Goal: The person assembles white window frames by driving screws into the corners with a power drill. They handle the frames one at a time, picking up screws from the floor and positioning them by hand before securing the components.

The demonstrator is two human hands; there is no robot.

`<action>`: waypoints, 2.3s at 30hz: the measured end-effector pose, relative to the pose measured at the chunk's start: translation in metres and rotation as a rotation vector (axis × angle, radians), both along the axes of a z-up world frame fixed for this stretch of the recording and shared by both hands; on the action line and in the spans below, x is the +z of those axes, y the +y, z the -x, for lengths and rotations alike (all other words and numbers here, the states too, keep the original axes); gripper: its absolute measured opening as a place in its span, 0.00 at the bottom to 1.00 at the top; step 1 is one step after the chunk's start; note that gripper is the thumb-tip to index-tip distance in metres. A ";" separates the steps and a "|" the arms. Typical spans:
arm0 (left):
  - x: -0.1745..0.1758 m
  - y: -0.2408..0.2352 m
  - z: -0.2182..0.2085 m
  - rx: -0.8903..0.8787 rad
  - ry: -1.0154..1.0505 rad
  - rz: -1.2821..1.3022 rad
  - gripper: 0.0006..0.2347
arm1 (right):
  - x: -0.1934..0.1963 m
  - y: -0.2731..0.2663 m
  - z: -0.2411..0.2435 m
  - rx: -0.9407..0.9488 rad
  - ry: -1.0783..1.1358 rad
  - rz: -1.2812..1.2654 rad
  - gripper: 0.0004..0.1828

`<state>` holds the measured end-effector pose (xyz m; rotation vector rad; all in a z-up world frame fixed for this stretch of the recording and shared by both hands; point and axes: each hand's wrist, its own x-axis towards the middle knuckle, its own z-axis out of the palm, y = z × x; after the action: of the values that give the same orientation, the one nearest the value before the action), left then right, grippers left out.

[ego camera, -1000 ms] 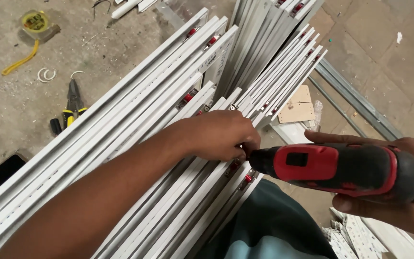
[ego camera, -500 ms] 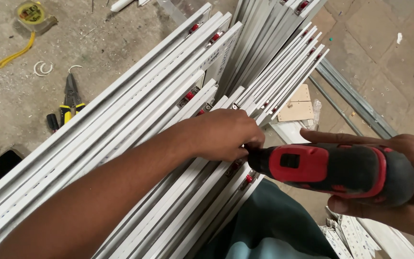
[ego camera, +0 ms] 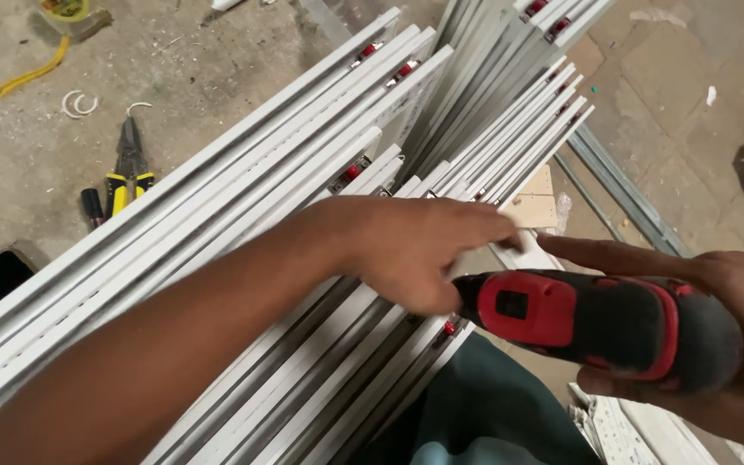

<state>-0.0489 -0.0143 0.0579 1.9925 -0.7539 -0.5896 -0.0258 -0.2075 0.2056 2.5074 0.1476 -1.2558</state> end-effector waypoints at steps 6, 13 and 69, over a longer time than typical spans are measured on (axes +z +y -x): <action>0.025 -0.014 0.020 0.001 -0.275 0.511 0.52 | -0.028 -0.054 -0.017 0.246 -0.098 -0.155 0.57; -0.004 -0.033 0.025 0.217 -0.340 0.820 0.40 | -0.041 -0.079 -0.035 0.475 -0.452 -0.627 0.53; -0.022 -0.023 0.014 0.071 0.007 0.543 0.20 | -0.020 -0.025 -0.064 0.285 0.213 -0.524 0.49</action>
<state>-0.0629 -0.0369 0.0357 1.5061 -0.7418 -0.3047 0.0386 -0.2321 0.1858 2.6166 0.9626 -1.5030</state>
